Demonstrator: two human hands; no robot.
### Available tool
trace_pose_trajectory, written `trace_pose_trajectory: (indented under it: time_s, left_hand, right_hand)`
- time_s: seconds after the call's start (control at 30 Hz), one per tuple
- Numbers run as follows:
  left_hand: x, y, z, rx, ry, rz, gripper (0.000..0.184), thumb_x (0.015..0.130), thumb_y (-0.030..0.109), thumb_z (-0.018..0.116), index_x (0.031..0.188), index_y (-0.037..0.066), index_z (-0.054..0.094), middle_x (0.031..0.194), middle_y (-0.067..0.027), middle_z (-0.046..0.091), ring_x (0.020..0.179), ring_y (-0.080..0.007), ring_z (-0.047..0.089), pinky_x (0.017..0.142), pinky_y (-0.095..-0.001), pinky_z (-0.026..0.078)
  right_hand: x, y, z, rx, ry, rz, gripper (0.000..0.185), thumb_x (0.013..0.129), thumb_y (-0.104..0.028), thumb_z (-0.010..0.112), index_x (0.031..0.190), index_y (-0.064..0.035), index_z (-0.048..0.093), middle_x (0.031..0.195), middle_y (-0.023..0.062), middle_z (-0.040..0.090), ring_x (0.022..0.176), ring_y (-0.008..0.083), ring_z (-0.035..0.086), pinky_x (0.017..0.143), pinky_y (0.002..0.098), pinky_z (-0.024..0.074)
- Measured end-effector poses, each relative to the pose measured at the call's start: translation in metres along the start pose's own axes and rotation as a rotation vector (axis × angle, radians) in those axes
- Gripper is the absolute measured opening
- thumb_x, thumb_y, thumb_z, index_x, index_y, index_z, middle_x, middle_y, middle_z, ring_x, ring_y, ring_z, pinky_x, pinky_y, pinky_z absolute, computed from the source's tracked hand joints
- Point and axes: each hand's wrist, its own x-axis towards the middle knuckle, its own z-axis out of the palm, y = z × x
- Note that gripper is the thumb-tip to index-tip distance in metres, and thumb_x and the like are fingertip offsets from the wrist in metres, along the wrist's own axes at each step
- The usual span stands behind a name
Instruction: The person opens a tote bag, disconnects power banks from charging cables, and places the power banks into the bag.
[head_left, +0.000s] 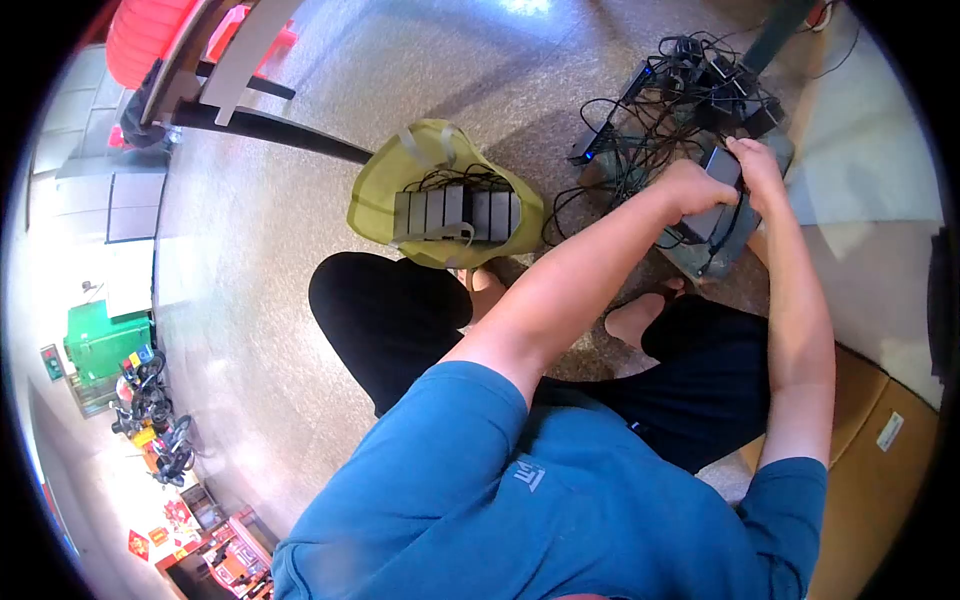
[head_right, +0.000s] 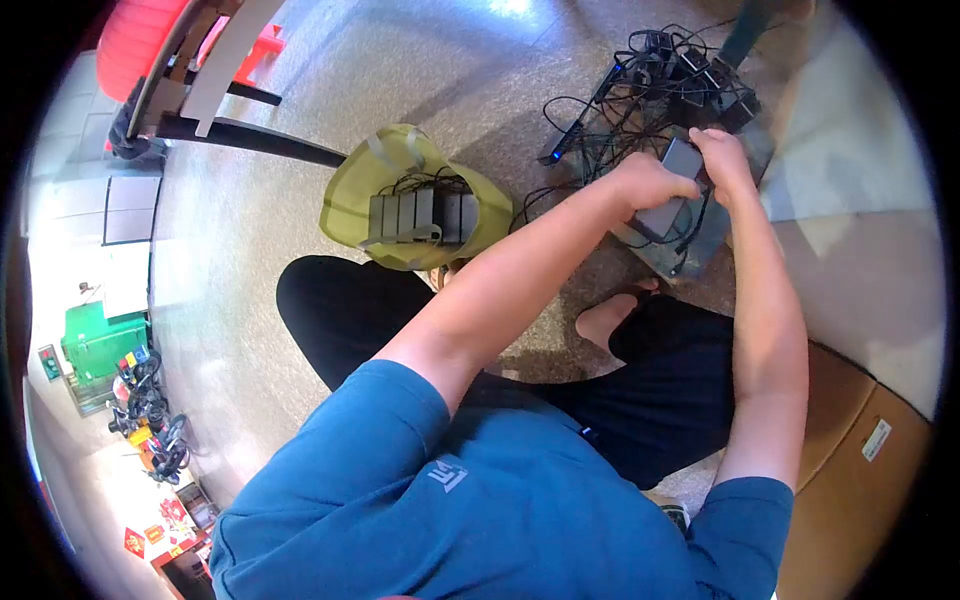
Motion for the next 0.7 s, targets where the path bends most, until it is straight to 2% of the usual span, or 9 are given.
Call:
trace_pose_trajectory:
  time_s: [0.1,0.17,0.2,0.3,0.37,0.43,0.53,0.57,0.7]
  left_hand:
    - [-0.002,0.001,-0.002,-0.124,-0.079,0.011,0.063,0.058,0.042,0.083,0.091,-0.011,0.071,0.09,-0.0189,0.071,0.076,-0.0239,0.068,0.067,-0.034,0.055]
    - [-0.013,0.001,-0.001,0.357,-0.199,0.128,0.065,0.058,0.045,0.082,0.09,-0.01,0.071,0.091,-0.0202,0.071,0.078,-0.0265,0.068,0.07,-0.0351,0.055]
    - [-0.022,-0.003,0.007,0.417,-0.191,0.109,0.063,0.059,0.045,0.082,0.088,-0.01,0.071,0.091,-0.0204,0.071,0.08,-0.0275,0.068,0.072,-0.0366,0.054]
    - [-0.044,-0.032,0.01,-0.036,-0.215,0.062,0.071,0.062,0.044,0.082,0.107,-0.009,0.065,0.099,-0.0181,0.07,0.083,-0.0277,0.069,0.076,-0.0383,0.056]
    - [-0.073,-0.027,-0.016,-0.348,-0.385,-0.036,0.076,0.068,0.039,0.082,0.123,-0.006,0.055,0.1,-0.0174,0.069,0.09,-0.0272,0.069,0.079,-0.0404,0.057]
    - [-0.083,-0.046,-0.056,-0.432,-0.433,0.007,0.077,0.072,0.033,0.08,0.131,-0.005,0.048,0.101,-0.0187,0.068,0.095,-0.0275,0.069,0.083,-0.0423,0.058]
    - [-0.143,-0.034,-0.135,-0.495,-0.278,0.133,0.084,0.069,0.036,0.081,0.133,-0.007,0.046,0.115,-0.0223,0.065,0.101,-0.0315,0.068,0.087,-0.0425,0.057]
    - [-0.153,-0.039,-0.166,-0.409,-0.212,0.181,0.086,0.068,0.038,0.078,0.134,-0.007,0.045,0.12,-0.0238,0.063,0.104,-0.0325,0.067,0.089,-0.0433,0.056]
    - [-0.206,-0.048,-0.249,-0.333,0.014,0.222,0.079,0.073,0.03,0.067,0.139,-0.004,0.041,0.122,-0.023,0.062,0.105,-0.0331,0.066,0.093,-0.0436,0.054]
  right_hand:
    - [0.006,-0.008,-0.011,0.075,0.17,0.011,0.02,0.096,-0.026,0.061,0.094,-0.0068,0.066,0.077,0.0026,0.062,0.068,0.0141,0.059,0.063,0.031,0.0436]
    - [0.037,0.005,-0.053,0.253,0.23,0.15,0.021,0.098,-0.032,0.059,0.095,-0.0107,0.06,0.073,-0.0019,0.059,0.065,0.0112,0.06,0.061,0.0279,0.0425]
    - [0.039,0.003,-0.068,0.219,0.231,0.125,0.023,0.098,-0.034,0.058,0.094,-0.012,0.059,0.074,-0.0031,0.058,0.066,0.0102,0.06,0.061,0.0269,0.0422]
    - [0.019,-0.019,-0.078,0.101,0.2,0.122,0.025,0.098,-0.038,0.057,0.093,-0.0141,0.058,0.075,-0.0044,0.056,0.069,0.0093,0.061,0.062,0.0258,0.0417]
    - [0.002,-0.022,-0.075,-0.022,0.193,0.139,0.026,0.098,-0.04,0.056,0.094,-0.0146,0.057,0.076,-0.0041,0.056,0.069,0.0095,0.061,0.064,0.0257,0.0418]
    - [-0.007,-0.021,-0.075,-0.183,0.19,0.139,0.027,0.098,-0.041,0.056,0.094,-0.0147,0.057,0.077,-0.0034,0.056,0.07,0.0098,0.062,0.066,0.0257,0.042]
    - [0.001,-0.004,-0.091,-0.39,0.091,0.092,0.033,0.096,-0.044,0.056,0.09,-0.0115,0.058,0.072,-0.002,0.055,0.067,0.0107,0.058,0.058,0.0282,0.0429]
    - [0.002,-0.001,-0.093,-0.449,0.058,0.08,0.034,0.096,-0.045,0.057,0.089,-0.0108,0.058,0.072,-0.0017,0.055,0.066,0.0108,0.057,0.056,0.0289,0.0429]
    - [0.002,0.008,-0.094,-0.584,0.065,0.048,0.037,0.095,-0.04,0.057,0.079,-0.007,0.059,0.068,0.0026,0.057,0.063,0.0134,0.056,0.052,0.033,0.0423]
